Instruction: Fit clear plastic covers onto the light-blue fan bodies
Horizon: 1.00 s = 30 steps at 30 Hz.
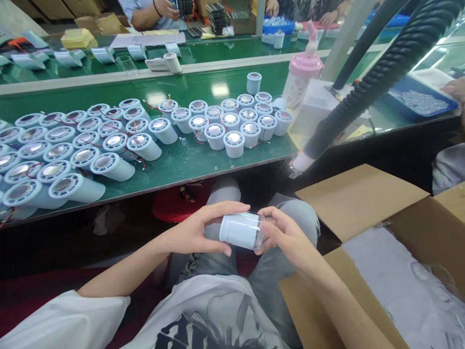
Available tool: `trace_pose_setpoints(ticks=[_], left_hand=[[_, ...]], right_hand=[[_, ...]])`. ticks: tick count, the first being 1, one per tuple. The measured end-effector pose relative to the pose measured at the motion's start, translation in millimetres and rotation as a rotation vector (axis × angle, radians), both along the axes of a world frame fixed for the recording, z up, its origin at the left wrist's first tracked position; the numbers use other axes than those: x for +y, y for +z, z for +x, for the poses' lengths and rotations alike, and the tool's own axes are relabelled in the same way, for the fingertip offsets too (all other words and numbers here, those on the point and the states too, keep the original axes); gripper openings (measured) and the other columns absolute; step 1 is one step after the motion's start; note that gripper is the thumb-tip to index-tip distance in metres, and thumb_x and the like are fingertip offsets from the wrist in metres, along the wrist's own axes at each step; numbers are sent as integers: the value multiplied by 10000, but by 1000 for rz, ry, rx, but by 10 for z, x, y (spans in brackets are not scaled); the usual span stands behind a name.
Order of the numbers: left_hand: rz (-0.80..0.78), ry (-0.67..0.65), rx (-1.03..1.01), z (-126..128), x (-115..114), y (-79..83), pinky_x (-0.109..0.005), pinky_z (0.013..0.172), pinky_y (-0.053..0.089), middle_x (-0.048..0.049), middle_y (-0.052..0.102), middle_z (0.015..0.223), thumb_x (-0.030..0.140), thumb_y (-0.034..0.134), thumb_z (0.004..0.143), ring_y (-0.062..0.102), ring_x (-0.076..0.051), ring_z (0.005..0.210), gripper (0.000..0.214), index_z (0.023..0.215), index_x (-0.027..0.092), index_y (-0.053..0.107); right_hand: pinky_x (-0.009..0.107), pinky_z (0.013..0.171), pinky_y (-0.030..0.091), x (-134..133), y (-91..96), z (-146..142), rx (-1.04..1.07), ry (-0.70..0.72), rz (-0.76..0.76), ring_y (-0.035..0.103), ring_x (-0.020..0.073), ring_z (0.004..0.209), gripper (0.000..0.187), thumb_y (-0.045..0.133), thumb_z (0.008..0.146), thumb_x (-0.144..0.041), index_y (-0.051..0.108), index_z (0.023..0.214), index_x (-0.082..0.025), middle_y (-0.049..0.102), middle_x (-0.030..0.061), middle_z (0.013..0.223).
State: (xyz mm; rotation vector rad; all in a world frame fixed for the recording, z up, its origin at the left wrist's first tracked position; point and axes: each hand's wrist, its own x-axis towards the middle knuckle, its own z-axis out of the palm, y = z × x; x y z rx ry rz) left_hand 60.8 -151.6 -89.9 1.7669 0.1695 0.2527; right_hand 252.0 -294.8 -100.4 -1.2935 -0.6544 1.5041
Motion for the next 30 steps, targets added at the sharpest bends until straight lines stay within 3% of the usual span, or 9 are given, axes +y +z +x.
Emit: trace_pose_setpoints(ticks=[8,14,19,23,27,30], left_hand=[[-84,-17,-36,30,-72,15,-383,1053,457,-96,507,1415,222,814,690,455,-270,1328,726,1354,293,531],[-252,20,16,164,-75,-9,-377,1062,446,-102,512,1415,162,818,674,493,-260,1303,771,1372,280,513],[-507,49,25,565,75,-281,-402,1063,432,-148,468,1455,136,826,656,506,-277,1297,857,1416,269,453],[-599,101,70,1009,214,-461,-399,1044,438,-171,484,1438,152,828,652,510,-282,1289,791,1373,204,510],[-566,118,117,1303,296,-432,-397,1063,413,-161,569,1355,201,822,673,550,-278,1243,695,1317,146,568],[-543,121,132,1359,338,-358,-391,1068,402,-151,590,1334,227,799,712,546,-283,1246,636,1303,134,582]], right_hand=[[189,394,501,-47,-34,-79,101,-16,-73,646,153,446,494,571,816,-670,511,918,-191,657,-1,581],[169,385,474,-23,-90,22,202,-13,-69,639,147,444,484,575,827,-656,525,956,-191,657,-3,561],[182,411,456,81,-387,217,372,-186,-51,619,134,457,386,597,837,-567,531,941,-201,683,13,647],[199,444,458,213,-659,404,441,-305,-33,620,137,519,339,422,945,-495,556,978,-186,697,43,712],[193,467,459,328,-737,548,514,-388,-26,659,142,637,399,278,1011,-419,589,991,-169,696,53,768],[187,480,462,387,-695,614,541,-373,-41,655,138,621,447,222,1030,-384,604,987,-154,697,63,749]])
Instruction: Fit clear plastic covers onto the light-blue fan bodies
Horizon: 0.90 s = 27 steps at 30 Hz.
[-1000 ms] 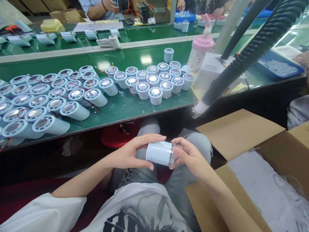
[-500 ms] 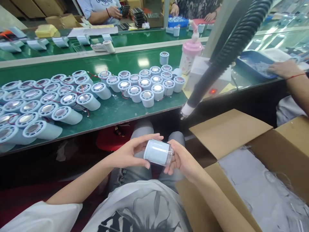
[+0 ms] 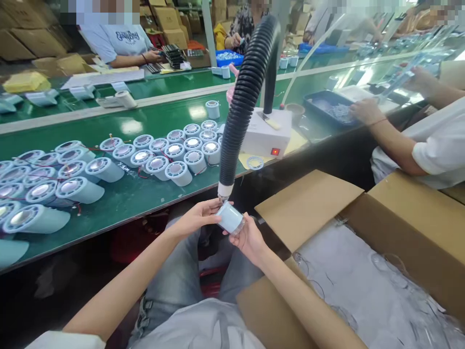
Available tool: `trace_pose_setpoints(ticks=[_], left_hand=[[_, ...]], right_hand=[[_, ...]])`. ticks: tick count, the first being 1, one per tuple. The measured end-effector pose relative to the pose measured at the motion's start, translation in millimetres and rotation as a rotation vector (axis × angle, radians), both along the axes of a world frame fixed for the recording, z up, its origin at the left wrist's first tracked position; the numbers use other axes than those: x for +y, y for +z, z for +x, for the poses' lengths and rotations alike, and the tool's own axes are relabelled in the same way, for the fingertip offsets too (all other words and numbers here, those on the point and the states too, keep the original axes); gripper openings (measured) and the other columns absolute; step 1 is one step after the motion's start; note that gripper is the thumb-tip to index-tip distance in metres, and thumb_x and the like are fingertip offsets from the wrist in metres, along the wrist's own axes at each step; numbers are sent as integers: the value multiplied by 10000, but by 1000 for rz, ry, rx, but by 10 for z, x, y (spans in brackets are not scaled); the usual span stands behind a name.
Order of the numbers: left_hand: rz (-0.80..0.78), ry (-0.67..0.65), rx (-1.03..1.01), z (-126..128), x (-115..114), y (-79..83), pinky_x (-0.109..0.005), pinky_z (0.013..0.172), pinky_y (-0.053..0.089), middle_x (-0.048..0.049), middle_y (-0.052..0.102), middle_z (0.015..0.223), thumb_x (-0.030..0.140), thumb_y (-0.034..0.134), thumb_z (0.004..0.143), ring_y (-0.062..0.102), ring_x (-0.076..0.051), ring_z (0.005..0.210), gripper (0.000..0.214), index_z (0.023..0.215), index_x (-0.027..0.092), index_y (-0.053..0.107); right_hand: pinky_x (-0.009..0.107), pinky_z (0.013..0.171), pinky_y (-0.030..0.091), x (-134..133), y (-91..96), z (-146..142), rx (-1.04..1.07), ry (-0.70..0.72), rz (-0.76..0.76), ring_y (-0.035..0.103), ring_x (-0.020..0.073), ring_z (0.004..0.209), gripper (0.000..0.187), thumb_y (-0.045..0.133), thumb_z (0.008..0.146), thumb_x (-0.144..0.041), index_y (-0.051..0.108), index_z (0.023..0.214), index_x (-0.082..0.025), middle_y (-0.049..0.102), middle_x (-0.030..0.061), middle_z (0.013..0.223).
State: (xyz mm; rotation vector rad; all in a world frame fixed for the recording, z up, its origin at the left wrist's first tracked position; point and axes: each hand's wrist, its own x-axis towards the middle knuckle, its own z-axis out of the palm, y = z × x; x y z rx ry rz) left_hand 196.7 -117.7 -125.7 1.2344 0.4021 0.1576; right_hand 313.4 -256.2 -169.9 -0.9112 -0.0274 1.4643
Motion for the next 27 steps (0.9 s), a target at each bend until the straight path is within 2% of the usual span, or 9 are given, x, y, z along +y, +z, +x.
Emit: trace_pose_setpoints(ticks=[5,9,12,15,17,27], left_hand=[[20,66,19,-136,27,53,-379,1045,416,-128,590,1339,245,796,721,545,-277,1244,645,1318,164,565],[27,114,6,-304,-24,52,-358,1009,446,-128,588,1338,223,808,706,567,-262,1211,632,1292,182,576],[42,122,-74,-393,-97,59,-341,988,464,-150,558,1362,169,820,678,561,-264,1216,613,1247,175,593],[52,105,-161,-453,-188,101,-334,966,483,-156,555,1354,124,820,667,563,-260,1211,616,1232,189,583],[78,88,-194,-489,-249,150,-330,971,484,-145,558,1349,91,813,667,564,-248,1212,619,1226,207,574],[282,88,-188,-728,-546,426,-376,1024,457,-136,500,1411,76,841,621,521,-266,1274,662,1196,232,552]], right_hand=[[169,459,449,75,110,55,-9,155,4,579,107,466,556,175,1041,-398,631,941,-95,691,107,665],[138,446,436,80,173,41,-58,249,33,567,82,452,578,155,1042,-401,622,894,-96,687,103,661],[128,443,446,18,208,23,-106,282,66,587,81,465,493,310,1008,-495,599,888,-114,691,85,668],[128,423,452,-84,268,17,-171,267,115,605,94,466,457,559,865,-620,548,878,-163,671,22,620],[132,412,456,-156,332,12,-216,256,145,614,104,465,495,640,786,-655,517,875,-184,650,-13,585],[132,396,476,-351,623,-60,-309,370,172,633,110,462,507,632,787,-667,494,876,-188,646,-23,586]])
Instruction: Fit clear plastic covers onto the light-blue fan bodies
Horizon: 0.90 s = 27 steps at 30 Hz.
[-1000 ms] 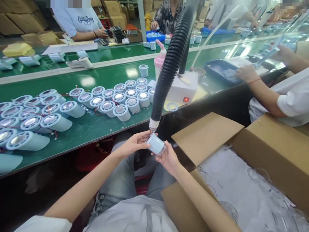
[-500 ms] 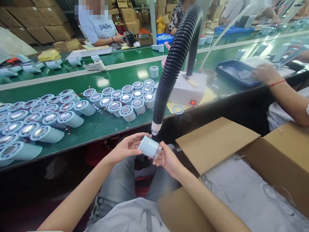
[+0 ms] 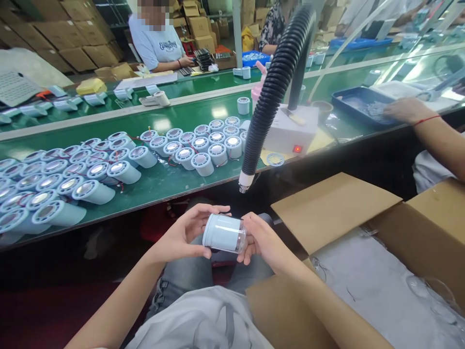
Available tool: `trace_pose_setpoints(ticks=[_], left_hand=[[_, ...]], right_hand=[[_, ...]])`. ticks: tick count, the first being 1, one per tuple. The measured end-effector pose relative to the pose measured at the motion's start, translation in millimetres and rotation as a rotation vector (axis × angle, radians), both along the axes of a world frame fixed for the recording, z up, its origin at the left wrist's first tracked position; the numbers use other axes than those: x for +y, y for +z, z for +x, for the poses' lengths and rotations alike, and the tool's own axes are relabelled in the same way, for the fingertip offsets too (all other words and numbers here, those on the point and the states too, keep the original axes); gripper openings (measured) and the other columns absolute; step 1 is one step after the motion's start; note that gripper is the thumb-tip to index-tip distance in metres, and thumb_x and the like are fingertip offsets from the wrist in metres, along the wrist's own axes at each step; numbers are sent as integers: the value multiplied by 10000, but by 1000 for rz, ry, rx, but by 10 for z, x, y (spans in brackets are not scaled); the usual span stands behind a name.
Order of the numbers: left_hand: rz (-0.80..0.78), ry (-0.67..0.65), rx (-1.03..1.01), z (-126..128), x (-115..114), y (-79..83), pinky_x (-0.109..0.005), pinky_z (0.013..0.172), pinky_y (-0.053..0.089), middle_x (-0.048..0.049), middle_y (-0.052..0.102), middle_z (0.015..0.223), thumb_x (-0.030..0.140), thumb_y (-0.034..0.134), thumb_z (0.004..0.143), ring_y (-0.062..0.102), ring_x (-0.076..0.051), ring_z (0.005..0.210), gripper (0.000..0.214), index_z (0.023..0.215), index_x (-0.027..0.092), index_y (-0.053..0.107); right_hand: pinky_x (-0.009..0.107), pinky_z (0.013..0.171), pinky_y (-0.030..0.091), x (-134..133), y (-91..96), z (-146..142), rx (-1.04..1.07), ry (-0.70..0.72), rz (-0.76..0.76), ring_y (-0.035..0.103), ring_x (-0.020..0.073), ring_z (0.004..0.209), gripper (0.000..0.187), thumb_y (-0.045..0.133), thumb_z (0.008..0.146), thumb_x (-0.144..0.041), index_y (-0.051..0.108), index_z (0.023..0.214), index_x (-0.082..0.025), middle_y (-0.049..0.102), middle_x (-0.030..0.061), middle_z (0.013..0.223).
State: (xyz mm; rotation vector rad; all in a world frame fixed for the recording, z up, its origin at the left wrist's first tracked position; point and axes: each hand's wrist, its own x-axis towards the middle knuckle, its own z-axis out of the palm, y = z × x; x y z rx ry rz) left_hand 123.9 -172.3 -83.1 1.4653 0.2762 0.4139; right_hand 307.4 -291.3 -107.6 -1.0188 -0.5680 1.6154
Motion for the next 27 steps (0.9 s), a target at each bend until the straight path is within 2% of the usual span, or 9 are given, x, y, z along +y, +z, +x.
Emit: trace_pose_setpoints(ticks=[4,8,14,17,19,21,22,25,27], left_hand=[[144,19,46,-130,-109,66,-416,1071,412,-95,472,1433,98,820,656,464,-267,1333,642,1203,269,531],[228,7,61,-244,-138,43,-407,1073,421,-75,474,1427,128,815,674,471,-244,1326,702,1278,316,510],[207,-5,157,-310,-101,35,-303,987,493,-80,515,1344,208,786,725,490,-222,1277,577,1258,269,572],[103,25,219,-331,-66,62,-301,969,506,-71,540,1289,252,775,742,556,-202,1178,609,1301,258,534],[44,34,237,-352,-23,64,-318,939,523,-79,546,1278,274,774,742,586,-211,1126,624,1314,250,528],[-26,27,236,-376,41,49,-328,910,534,-90,557,1273,285,779,735,600,-228,1101,633,1316,243,532],[-69,11,232,-388,81,38,-331,892,540,-94,567,1263,289,775,739,610,-234,1085,630,1318,241,530],[-153,-82,219,-418,224,-4,-333,835,555,-100,603,1209,318,760,757,640,-240,1024,646,1347,246,507],[-159,-137,196,-435,330,-28,-332,824,561,-109,601,1228,324,774,742,649,-244,1012,701,1378,256,486]], right_hand=[[108,372,454,-29,46,-66,71,118,-129,613,92,427,484,458,917,-621,552,840,-152,676,40,609],[88,353,427,-24,51,-163,123,216,-238,603,78,401,608,216,1002,-557,595,832,-113,676,86,617],[111,297,363,4,-22,-284,104,296,-262,565,94,366,691,248,924,-702,610,906,-113,653,81,597],[167,381,459,-13,-35,-325,5,194,-176,615,137,490,744,423,776,-827,611,977,-136,667,75,678],[258,635,578,-37,-24,-337,-184,55,-27,681,202,808,726,596,728,-767,562,1173,-194,680,115,1036],[404,948,517,-57,-8,-334,-525,-47,227,561,281,1185,746,741,744,-575,428,1364,-301,471,115,1423],[464,1033,448,-61,-1,-329,-718,-61,372,471,302,1292,737,766,775,-449,388,1401,-353,370,90,1509],[483,1071,410,-44,23,-330,-1079,-21,608,438,279,1334,612,687,846,-144,475,1349,-422,431,36,1482],[430,1036,456,-15,48,-370,-1029,-17,521,480,258,1300,588,679,841,-107,524,1313,-422,499,26,1429]])
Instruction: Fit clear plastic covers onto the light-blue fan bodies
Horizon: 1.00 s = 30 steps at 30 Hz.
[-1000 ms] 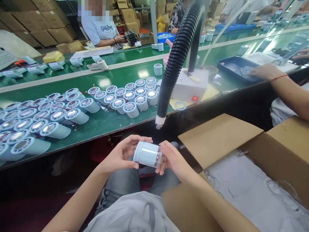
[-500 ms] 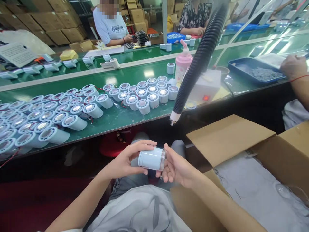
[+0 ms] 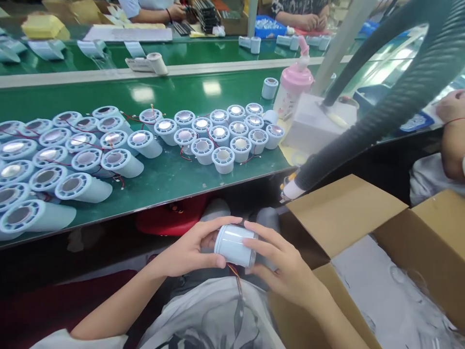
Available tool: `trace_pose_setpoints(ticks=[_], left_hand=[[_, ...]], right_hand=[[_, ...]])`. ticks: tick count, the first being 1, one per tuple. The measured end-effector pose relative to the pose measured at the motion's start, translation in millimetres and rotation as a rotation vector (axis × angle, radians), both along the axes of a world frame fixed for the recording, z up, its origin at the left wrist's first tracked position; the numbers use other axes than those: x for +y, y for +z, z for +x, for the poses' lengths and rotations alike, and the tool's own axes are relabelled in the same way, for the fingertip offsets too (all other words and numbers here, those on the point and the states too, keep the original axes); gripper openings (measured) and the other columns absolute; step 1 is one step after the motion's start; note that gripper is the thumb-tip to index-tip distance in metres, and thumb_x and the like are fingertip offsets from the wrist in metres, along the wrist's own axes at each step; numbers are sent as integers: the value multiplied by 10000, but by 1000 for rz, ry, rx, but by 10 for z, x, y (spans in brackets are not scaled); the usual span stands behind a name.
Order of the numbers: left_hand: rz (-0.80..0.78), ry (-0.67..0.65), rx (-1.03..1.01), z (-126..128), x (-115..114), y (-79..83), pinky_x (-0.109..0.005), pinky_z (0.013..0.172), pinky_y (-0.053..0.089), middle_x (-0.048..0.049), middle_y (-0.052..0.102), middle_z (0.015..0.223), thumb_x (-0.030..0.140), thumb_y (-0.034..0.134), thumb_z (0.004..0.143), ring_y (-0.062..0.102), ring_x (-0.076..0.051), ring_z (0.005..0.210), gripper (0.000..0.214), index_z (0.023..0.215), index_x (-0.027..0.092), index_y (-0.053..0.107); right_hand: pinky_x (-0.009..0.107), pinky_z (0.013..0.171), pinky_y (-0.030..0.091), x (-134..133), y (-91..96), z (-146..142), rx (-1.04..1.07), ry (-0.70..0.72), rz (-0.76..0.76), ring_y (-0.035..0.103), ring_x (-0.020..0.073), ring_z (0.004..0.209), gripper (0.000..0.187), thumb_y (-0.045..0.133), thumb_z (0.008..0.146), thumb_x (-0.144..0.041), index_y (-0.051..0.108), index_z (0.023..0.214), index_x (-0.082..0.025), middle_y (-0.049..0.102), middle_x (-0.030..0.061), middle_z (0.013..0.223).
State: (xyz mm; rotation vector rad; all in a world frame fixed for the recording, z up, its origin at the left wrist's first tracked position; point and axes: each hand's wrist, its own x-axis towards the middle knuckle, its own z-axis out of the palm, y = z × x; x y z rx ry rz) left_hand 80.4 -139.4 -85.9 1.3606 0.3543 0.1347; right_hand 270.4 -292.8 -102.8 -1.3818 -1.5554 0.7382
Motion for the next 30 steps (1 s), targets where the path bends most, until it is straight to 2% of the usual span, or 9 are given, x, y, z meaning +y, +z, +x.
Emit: trace_pose_setpoints(ticks=[3,6,10,14,17,19,21,24,30], left_hand=[[66,-50,-106,-31,138,-21,-358,957,516,-118,529,1369,247,835,665,557,-286,1203,783,1376,275,509],[36,-109,-157,-80,206,-33,-386,1037,467,-109,489,1417,169,808,690,497,-282,1287,767,1382,299,504],[-139,-182,-104,-157,188,-72,-421,1059,449,-105,528,1378,119,746,752,576,-252,1211,782,1439,296,418],[-119,-236,-110,-194,117,-137,-405,1046,466,-101,488,1432,136,757,745,551,-266,1245,815,1454,303,390],[21,-237,-151,-191,24,-168,-397,1069,447,-73,361,1537,159,781,723,397,-296,1384,809,1428,336,425],[79,-215,-193,-183,-68,-162,-398,1103,410,-52,324,1558,156,787,715,295,-297,1441,777,1397,350,470],[42,-197,-209,-170,-174,-131,-410,1107,402,-65,349,1545,147,791,710,359,-294,1410,823,1420,361,433],[-95,-179,-169,-141,-323,-57,-417,1029,473,-121,447,1471,151,810,692,568,-280,1237,957,1481,345,306],[-88,-128,-172,-104,-489,82,-350,929,524,-101,568,1291,99,802,663,640,-225,1094,706,1278,255,491]], right_hand=[[349,877,554,45,52,-131,424,-98,-270,597,244,1148,565,748,806,-206,544,1297,-397,587,32,1332],[239,592,553,61,115,-292,755,-235,-413,664,168,791,492,741,802,-231,595,1248,-380,689,23,1111],[222,500,511,14,180,-445,828,-294,-447,605,126,579,486,751,739,-130,677,1175,-331,713,3,828],[248,487,533,-109,143,-533,796,-315,-471,603,143,538,481,713,752,-100,680,1190,-295,655,-31,621],[307,569,591,-250,79,-554,689,-325,-407,664,170,638,436,745,749,-140,703,1140,-327,725,2,898],[384,721,617,-356,64,-530,536,-308,-318,697,236,865,438,765,754,-167,698,1128,-384,670,5,1195],[475,901,572,-451,84,-484,335,-294,-226,610,315,1141,491,772,766,-186,660,1169,-442,589,-7,1341],[507,1005,506,-541,145,-422,140,-282,-82,497,349,1281,578,758,782,-178,585,1231,-497,582,14,1352],[538,984,522,-625,234,-406,107,-216,10,470,360,1301,558,733,790,-147,556,1205,-476,525,13,1400]])
